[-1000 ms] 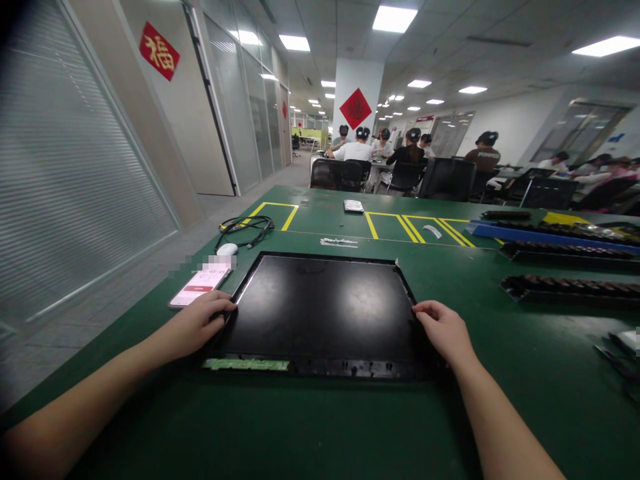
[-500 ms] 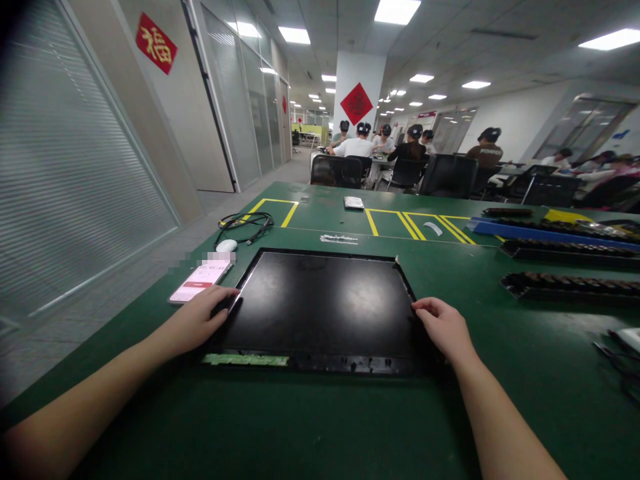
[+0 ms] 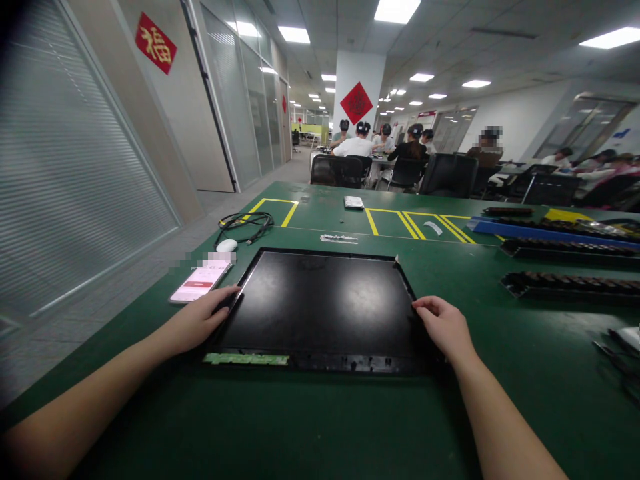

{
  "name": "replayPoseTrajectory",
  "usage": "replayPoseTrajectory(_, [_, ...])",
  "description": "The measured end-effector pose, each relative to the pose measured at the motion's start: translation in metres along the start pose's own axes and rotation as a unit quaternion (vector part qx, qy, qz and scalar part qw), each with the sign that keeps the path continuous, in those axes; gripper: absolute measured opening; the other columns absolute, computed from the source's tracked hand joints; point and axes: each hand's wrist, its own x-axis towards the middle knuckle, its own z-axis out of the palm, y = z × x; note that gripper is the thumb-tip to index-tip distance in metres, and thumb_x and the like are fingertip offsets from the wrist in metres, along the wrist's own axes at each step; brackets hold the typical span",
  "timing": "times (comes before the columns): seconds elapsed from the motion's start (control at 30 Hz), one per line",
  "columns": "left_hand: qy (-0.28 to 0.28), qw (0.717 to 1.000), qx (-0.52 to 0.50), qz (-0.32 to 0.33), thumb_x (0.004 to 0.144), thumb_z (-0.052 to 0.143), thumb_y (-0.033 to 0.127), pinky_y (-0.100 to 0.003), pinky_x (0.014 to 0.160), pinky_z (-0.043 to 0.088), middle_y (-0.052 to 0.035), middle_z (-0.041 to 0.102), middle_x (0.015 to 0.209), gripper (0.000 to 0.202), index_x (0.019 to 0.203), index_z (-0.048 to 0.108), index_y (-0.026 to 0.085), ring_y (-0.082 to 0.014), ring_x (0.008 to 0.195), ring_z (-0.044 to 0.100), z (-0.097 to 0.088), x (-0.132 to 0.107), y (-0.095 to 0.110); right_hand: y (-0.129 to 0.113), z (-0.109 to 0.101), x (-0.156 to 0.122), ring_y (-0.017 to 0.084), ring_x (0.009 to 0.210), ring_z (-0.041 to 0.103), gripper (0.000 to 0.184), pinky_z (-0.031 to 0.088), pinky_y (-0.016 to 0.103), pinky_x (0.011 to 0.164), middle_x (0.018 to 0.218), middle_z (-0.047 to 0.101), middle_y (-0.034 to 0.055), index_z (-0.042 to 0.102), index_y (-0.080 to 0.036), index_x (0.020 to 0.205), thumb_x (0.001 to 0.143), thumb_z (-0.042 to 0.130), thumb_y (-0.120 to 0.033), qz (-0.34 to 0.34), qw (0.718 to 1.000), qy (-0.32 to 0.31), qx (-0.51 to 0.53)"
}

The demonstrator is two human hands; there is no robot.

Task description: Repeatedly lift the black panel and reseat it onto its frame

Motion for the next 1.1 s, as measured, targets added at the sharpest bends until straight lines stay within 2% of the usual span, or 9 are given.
replayPoseTrajectory(0.17, [0.003, 0.999, -0.038, -0.014, 0.085, 0.049, 0.03, -0.052, 0.108, 0.044, -0.0152, 0.066, 0.14, 0.056, 0.138, 0.059, 0.016, -0.0346, 0.126, 0.062, -0.002, -0.002, -0.002, -0.005, -0.002, -0.004, 0.024, 0.073, 0.067, 0.027, 0.046, 0.033, 0.067, 0.083, 0.077, 0.0076, 0.076, -0.021, 0.081, 0.066, 0.061, -0.037, 0.007, 1.0, -0.002, 0.01])
replayPoseTrajectory(0.27, [0.022, 0.988, -0.146, -0.038, 0.083, 0.055, 0.033, -0.051, 0.104, 0.048, -0.0123, 0.069, 0.137, 0.057, 0.138, 0.059, 0.02, -0.0349, 0.125, 0.063, -0.005, -0.002, 0.001, 0.002, -0.002, 0.0, 0.025, 0.079, 0.067, 0.031, 0.047, 0.035, 0.071, 0.088, 0.077, 0.0071, 0.077, -0.022, 0.089, 0.068, 0.06, -0.039, 0.0, 1.0, 0.009, -0.022])
replayPoseTrajectory(0.33, [0.041, 0.963, -0.258, -0.069, 0.08, 0.061, 0.032, -0.048, 0.099, 0.053, -0.0124, 0.069, 0.136, 0.057, 0.135, 0.06, 0.021, -0.0342, 0.124, 0.064, -0.007, -0.001, 0.007, 0.008, -0.001, 0.004, 0.025, 0.081, 0.067, 0.033, 0.047, 0.035, 0.072, 0.09, 0.076, 0.0068, 0.077, -0.022, 0.091, 0.07, 0.061, -0.041, 0.002, 0.999, 0.008, -0.04])
replayPoseTrajectory(0.43, [0.074, 0.908, -0.388, -0.141, 0.075, 0.069, 0.026, -0.041, 0.088, 0.059, -0.0121, 0.068, 0.139, 0.05, 0.124, 0.065, 0.023, -0.0312, 0.115, 0.07, -0.011, -0.001, 0.021, 0.015, 0.0, 0.008, 0.025, 0.08, 0.067, 0.033, 0.047, 0.035, 0.071, 0.091, 0.076, 0.0065, 0.078, -0.023, 0.092, 0.071, 0.061, -0.042, -0.007, 0.999, -0.001, -0.052])
replayPoseTrajectory(0.6, [0.098, 0.851, -0.455, -0.245, 0.077, 0.067, 0.013, -0.028, 0.065, 0.061, -0.0075, 0.074, 0.13, 0.033, 0.108, 0.069, 0.023, -0.0208, 0.085, 0.077, -0.013, -0.003, 0.036, 0.015, 0.002, 0.008, 0.024, 0.082, 0.067, 0.032, 0.049, 0.037, 0.076, 0.096, 0.074, 0.0076, 0.078, -0.024, 0.091, 0.072, 0.059, -0.041, -0.041, 0.996, 0.001, -0.079])
replayPoseTrajectory(0.73, [0.115, 0.819, -0.489, -0.277, 0.077, 0.065, 0.004, -0.025, 0.055, 0.059, -0.0048, 0.08, 0.106, 0.033, 0.105, 0.068, 0.021, -0.0172, 0.067, 0.075, -0.013, -0.003, 0.04, 0.012, 0.003, 0.006, 0.025, 0.086, 0.068, 0.031, 0.051, 0.038, 0.08, 0.104, 0.075, 0.0096, 0.079, -0.023, 0.092, 0.073, 0.059, -0.037, -0.047, 0.994, -0.014, -0.102])
replayPoseTrajectory(0.87, [0.12, 0.782, -0.536, -0.293, 0.078, 0.062, 0.001, -0.024, 0.051, 0.059, -0.0021, 0.078, 0.095, 0.032, 0.102, 0.067, 0.021, -0.0161, 0.061, 0.074, -0.009, -0.002, 0.04, 0.01, 0.003, 0.007, 0.027, 0.095, 0.068, 0.033, 0.051, 0.039, 0.086, 0.111, 0.074, 0.0118, 0.08, -0.02, 0.094, 0.077, 0.056, -0.034, -0.043, 0.991, -0.027, -0.121])
replayPoseTrajectory(0.97, [0.124, 0.755, -0.575, -0.291, 0.079, 0.062, 0.0, -0.023, 0.047, 0.057, 0.0001, 0.075, 0.079, 0.03, 0.1, 0.064, 0.021, -0.0158, 0.054, 0.072, -0.004, 0.0, 0.038, 0.012, 0.004, 0.008, 0.027, 0.096, 0.068, 0.032, 0.052, 0.039, 0.085, 0.112, 0.075, 0.0117, 0.081, -0.02, 0.093, 0.078, 0.055, -0.033, -0.052, 0.99, -0.027, -0.129])
replayPoseTrajectory(1.1, [0.124, 0.739, -0.597, -0.286, 0.08, 0.061, 0.001, -0.023, 0.043, 0.056, 0.002, 0.071, 0.068, 0.028, 0.099, 0.061, 0.022, -0.0165, 0.048, 0.07, 0.001, 0.001, 0.037, 0.016, 0.005, 0.01, 0.027, 0.095, 0.068, 0.031, 0.052, 0.038, 0.086, 0.108, 0.075, 0.0112, 0.081, -0.021, 0.091, 0.077, 0.056, -0.031, -0.071, 0.989, -0.023, -0.129])
